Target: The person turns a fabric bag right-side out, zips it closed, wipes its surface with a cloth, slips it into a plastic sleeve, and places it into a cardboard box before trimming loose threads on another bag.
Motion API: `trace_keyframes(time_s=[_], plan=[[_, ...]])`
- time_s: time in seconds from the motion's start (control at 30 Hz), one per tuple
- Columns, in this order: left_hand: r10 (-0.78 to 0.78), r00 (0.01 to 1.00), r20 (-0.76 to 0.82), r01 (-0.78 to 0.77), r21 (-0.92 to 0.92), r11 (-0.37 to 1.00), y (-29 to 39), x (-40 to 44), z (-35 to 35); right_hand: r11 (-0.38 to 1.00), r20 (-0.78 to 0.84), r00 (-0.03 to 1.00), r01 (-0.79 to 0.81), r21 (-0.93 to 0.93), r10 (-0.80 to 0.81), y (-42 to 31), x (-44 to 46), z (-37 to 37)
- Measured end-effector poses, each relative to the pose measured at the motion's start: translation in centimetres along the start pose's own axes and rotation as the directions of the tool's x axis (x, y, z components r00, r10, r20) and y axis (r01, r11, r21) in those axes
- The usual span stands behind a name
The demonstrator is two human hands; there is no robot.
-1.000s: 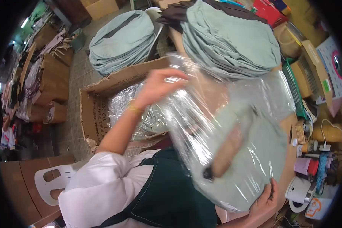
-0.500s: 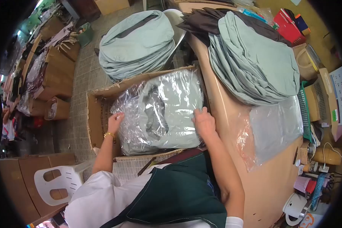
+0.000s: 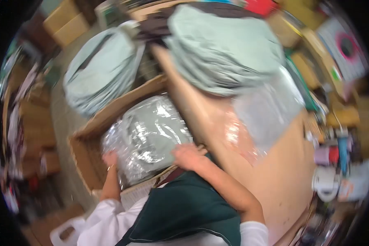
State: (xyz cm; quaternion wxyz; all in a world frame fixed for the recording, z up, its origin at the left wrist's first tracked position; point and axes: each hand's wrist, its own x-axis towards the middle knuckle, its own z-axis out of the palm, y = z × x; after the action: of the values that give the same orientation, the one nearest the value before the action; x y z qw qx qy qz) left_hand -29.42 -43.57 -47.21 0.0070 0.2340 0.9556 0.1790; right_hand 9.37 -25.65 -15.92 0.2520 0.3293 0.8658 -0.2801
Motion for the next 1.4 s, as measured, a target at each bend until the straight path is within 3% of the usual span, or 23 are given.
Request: trace_keyframes(time_s=[0.07, 0.1, 0.17, 0.2, 0.23, 0.3, 0.33, 0.37, 0.4, 0.43, 0.5, 0.53, 0.6, 0.63, 0.7, 0.8, 0.87, 1.0, 1.1, 1.17, 1.3, 1.37, 1.4], plan=[[-0.102, 0.995, -0.008, 0.102, -0.052, 0.993, 0.0, 1.8, -2.1, 0.864, -0.275, 0.928, 0.343, 0.368, -0.252, 1.7, -3.8, 1.5], [-0.028, 0.999, 0.035, 0.027, 0.010, 1.000, 0.5, 1.6, -4.3, 0.878, -0.316, 0.935, 0.281, 0.387, -0.160, 2.6, -6.8, 0.4], [-0.199, 0.974, -0.111, 0.189, -0.097, 0.977, 0.2, 2.6, -5.6, 0.575, -0.221, 0.922, 0.373, 0.728, -0.318, 4.0, -13.8, -3.0], [-0.404, 0.911, -0.080, 0.390, -0.153, 0.908, 5.4, 1.2, -9.8, 0.428, -0.273, 0.942, 0.333, 0.841, -0.196, 6.1, -16.9, -2.5], [-0.402, 0.889, -0.218, 0.371, -0.169, 0.913, 4.9, 2.3, -8.0, 0.254, -0.306, 0.949, 0.315, 0.914, -0.078, 8.4, -20.2, -1.7], [-0.386, 0.855, -0.346, 0.332, -0.206, 0.920, 5.9, 4.4, -6.5, 0.193, -0.360, 0.767, 0.305, 0.933, 0.531, 12.4, -25.0, -0.4], [-0.114, 0.909, -0.402, 0.052, -0.162, 0.985, 7.0, 5.3, -6.8, 0.291, -0.408, 0.545, 0.291, 0.911, 0.732, 15.7, -26.3, 0.8], [0.156, 0.878, -0.453, -0.224, -0.100, 0.969, 8.5, 6.0, -8.2, 0.625, -0.600, 0.290, 0.006, 0.781, 0.746, 21.2, -27.4, 3.0], [0.271, 0.850, -0.451, -0.391, -0.196, 0.899, 14.7, 4.2, -11.3, 0.660, -0.650, 0.115, -0.141, 0.738, 0.751, 24.8, -28.3, 4.0], [0.469, 0.663, -0.584, -0.621, -0.078, 0.780, 19.5, 4.3, -12.5, 0.664, -0.702, -0.046, -0.286, 0.691, 0.711, 28.1, -28.8, 4.7], [0.594, 0.596, -0.541, -0.788, -0.248, 0.564, 30.0, 0.9, -16.3, 0.649, -0.785, -0.132, -0.490, 0.582, 0.605, 34.2, -29.0, 5.6], [0.620, 0.585, -0.523, -0.811, -0.384, 0.441, 35.5, -1.8, -18.5, 0.680, -0.801, -0.114, -0.467, 0.566, 0.588, 36.1, -28.6, 5.7], [0.752, 0.395, -0.528, -0.859, -0.503, 0.097, 45.0, -7.2, -23.7, 0.408, -0.672, -0.168, -0.681, 0.608, 0.721, 38.5, -27.6, 5.7], [0.827, 0.276, -0.490, -0.872, -0.490, 0.001, 48.4, -8.6, -25.3, 0.440, -0.688, -0.150, -0.669, 0.600, 0.710, 38.6, -27.2, 5.4], [0.885, 0.096, -0.456, -0.925, -0.370, -0.090, 54.4, -10.8, -26.2, 0.302, -0.602, -0.141, -0.762, 0.573, 0.786, 37.6, -26.6, 5.6], [0.879, 0.021, -0.477, -0.980, -0.182, -0.076, 60.8, -11.0, -25.3, 0.351, -0.637, -0.173, -0.713, 0.607, 0.751, 35.4, -27.8, 6.1], [0.979, 0.123, 0.165, -0.927, -0.332, 0.173, 63.6, -9.6, -24.8, 0.400, -0.673, -0.082, -0.749, 0.528, 0.735, 33.9, -29.3, 6.9], [0.997, 0.017, -0.080, -0.928, -0.373, -0.014, 66.0, -6.7, -24.2, 0.483, -0.725, -0.028, -0.729, 0.486, 0.688, 31.7, -32.1, 10.5], [0.972, 0.143, -0.184, -0.902, -0.428, 0.052, 66.8, -7.1, -25.5, 0.480, -0.634, 0.055, -0.703, 0.524, 0.771, 28.0, -34.6, 10.2], [0.970, 0.075, -0.232, -0.905, -0.424, -0.032, 66.2, -10.6, -27.7, 0.337, -0.454, -0.039, -0.613, 0.714, 0.890, 23.6, -35.2, 8.5], [0.964, -0.164, -0.209, -0.749, -0.609, -0.259, 61.8, -22.0, -29.8, 0.366, -0.569, -0.231, -0.567, 0.738, 0.789, 26.6, -35.1, 13.4], [0.918, -0.395, -0.018, -0.637, -0.715, -0.288, 57.6, -28.9, -30.1, 0.471, -0.418, -0.298, 0.133, 0.872, 0.858, 25.8, -37.0, 12.9], [0.865, -0.501, -0.002, -0.483, -0.829, -0.282, 55.1, -31.8, -31.2, 0.462, -0.408, -0.305, 0.132, 0.877, 0.861, 23.4, -38.1, 11.8]])
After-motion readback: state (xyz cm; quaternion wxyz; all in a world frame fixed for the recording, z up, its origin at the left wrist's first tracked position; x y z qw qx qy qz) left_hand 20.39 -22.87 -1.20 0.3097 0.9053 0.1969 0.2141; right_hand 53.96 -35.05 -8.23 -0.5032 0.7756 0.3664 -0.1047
